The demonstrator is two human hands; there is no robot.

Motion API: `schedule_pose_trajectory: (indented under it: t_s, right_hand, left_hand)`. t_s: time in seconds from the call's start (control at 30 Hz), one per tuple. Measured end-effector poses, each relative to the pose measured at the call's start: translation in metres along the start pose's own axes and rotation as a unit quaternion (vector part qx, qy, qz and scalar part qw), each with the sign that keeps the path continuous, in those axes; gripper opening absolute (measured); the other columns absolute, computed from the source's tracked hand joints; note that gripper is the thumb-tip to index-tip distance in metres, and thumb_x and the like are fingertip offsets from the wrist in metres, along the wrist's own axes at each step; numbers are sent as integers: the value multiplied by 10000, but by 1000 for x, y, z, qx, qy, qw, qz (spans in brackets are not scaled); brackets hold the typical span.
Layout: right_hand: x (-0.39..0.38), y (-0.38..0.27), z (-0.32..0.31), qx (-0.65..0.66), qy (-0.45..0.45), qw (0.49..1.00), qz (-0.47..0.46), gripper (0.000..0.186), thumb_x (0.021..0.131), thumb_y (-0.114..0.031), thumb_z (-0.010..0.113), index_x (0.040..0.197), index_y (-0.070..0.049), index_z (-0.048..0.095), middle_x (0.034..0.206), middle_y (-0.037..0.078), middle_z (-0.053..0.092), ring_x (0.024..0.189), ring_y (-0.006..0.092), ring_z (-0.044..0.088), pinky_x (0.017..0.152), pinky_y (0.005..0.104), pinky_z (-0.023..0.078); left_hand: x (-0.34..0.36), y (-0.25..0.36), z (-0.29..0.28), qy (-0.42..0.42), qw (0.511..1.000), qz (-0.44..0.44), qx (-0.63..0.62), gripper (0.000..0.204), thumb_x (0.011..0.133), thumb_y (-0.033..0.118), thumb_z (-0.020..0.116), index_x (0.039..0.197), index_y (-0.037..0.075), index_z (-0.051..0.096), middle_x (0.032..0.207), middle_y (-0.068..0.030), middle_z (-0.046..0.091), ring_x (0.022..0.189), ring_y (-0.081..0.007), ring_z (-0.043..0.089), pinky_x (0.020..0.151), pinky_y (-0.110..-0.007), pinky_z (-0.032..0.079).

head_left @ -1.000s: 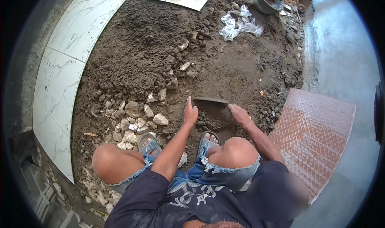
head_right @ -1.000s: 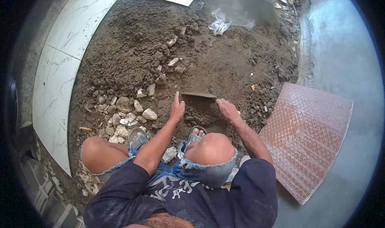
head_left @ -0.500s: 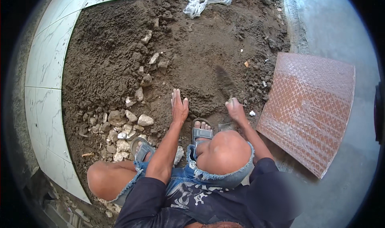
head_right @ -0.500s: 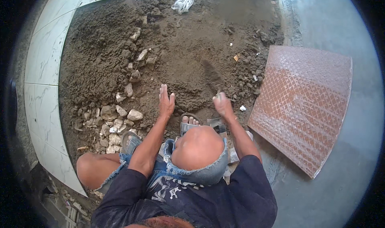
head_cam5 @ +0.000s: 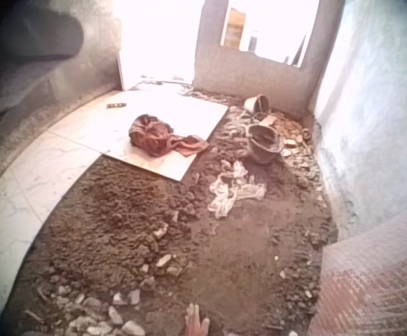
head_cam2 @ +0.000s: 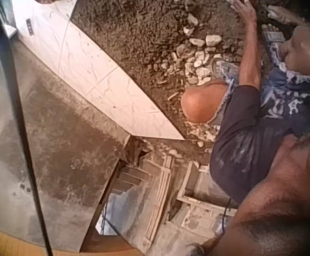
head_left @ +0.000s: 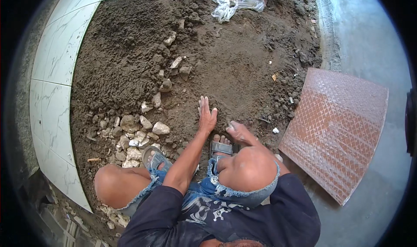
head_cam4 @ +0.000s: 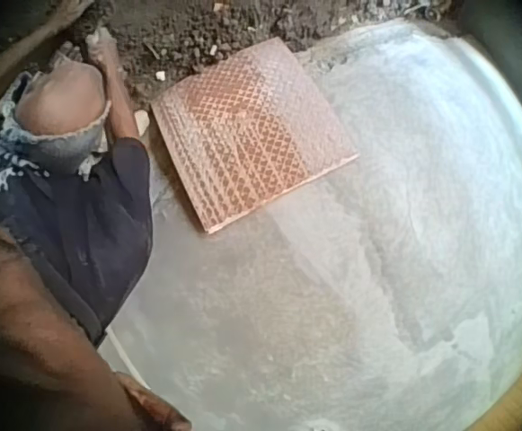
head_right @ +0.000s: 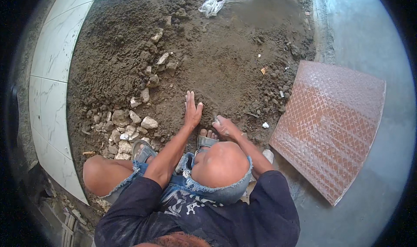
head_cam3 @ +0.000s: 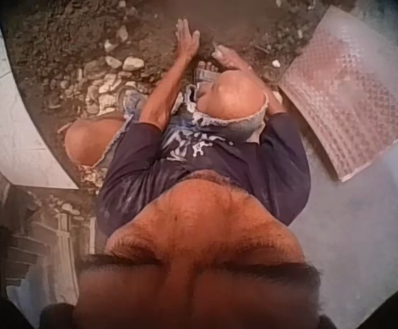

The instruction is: The person levels a dirt and stone surface using a hammer to break rocks and a trowel to spread soil, working adjacent to already laid floor tiles.

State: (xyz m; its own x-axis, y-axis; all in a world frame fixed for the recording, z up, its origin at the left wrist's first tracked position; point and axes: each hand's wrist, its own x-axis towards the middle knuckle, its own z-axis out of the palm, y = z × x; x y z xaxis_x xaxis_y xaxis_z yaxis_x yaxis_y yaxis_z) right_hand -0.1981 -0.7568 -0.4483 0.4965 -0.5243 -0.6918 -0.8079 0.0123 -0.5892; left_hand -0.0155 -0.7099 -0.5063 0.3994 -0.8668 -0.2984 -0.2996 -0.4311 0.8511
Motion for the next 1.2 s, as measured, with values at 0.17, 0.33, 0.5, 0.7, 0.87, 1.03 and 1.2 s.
schedule_pose_trajectory:
  t_s: [0.17,0.33,0.5,0.7,0.87,1.03,1.2]
  right_hand:
    - [13,-27,16,115,-34,993,16,312,869,-300,590,903,4,532,768,162,581,680,262,543,622,409,451]
    - [-8,-48,-4,80,-11,996,-25,254,892,-300,572,878,-48,537,720,37,519,672,141,469,589,339,412]
    - [2,-86,-49,20,-79,997,3,224,869,-271,555,838,-51,531,693,26,516,644,146,497,574,349,430]
    - [89,-302,-62,-134,-77,966,-206,322,859,-294,483,886,15,572,789,172,619,727,255,590,676,403,478]
    - [105,-394,-86,-262,-16,924,-277,318,849,-239,509,762,61,569,642,196,592,582,264,612,545,382,495]
    - [69,-298,-108,-189,36,968,-161,307,868,-243,507,1033,15,487,739,252,608,686,372,631,630,458,476]
    - [-13,-52,-92,-126,229,964,-52,348,873,-292,561,1051,-8,469,789,277,612,762,477,594,658,504,461]
  left_hand:
    - [8,2,0,36,999,-24,-26,737,902,267,496,1484,3,130,1554,-237,56,1433,-420,47,1152,-508,73]
    - [14,14,-6,34,991,-40,-123,685,965,315,444,1476,-24,140,1552,-236,76,1449,-343,61,1174,-388,77]
    - [22,24,-33,148,942,-96,-285,673,999,426,365,1468,-23,189,1526,-228,202,1425,-322,192,1154,-364,163]
    - [24,-11,-61,329,867,-127,-351,653,1000,441,348,1452,-21,260,1485,-234,303,1379,-351,294,1115,-376,255]
    - [14,3,-64,252,918,-165,-257,588,998,367,363,1451,2,279,1451,-231,365,1331,-372,367,1075,-382,315]
    - [19,-23,-79,246,952,-67,-172,519,962,235,419,1412,-13,349,1401,-245,427,1313,-375,395,1084,-382,314]
    - [7,-3,-44,143,985,-31,-89,504,930,177,459,1386,-26,384,1452,-234,366,1355,-340,351,1117,-369,269]
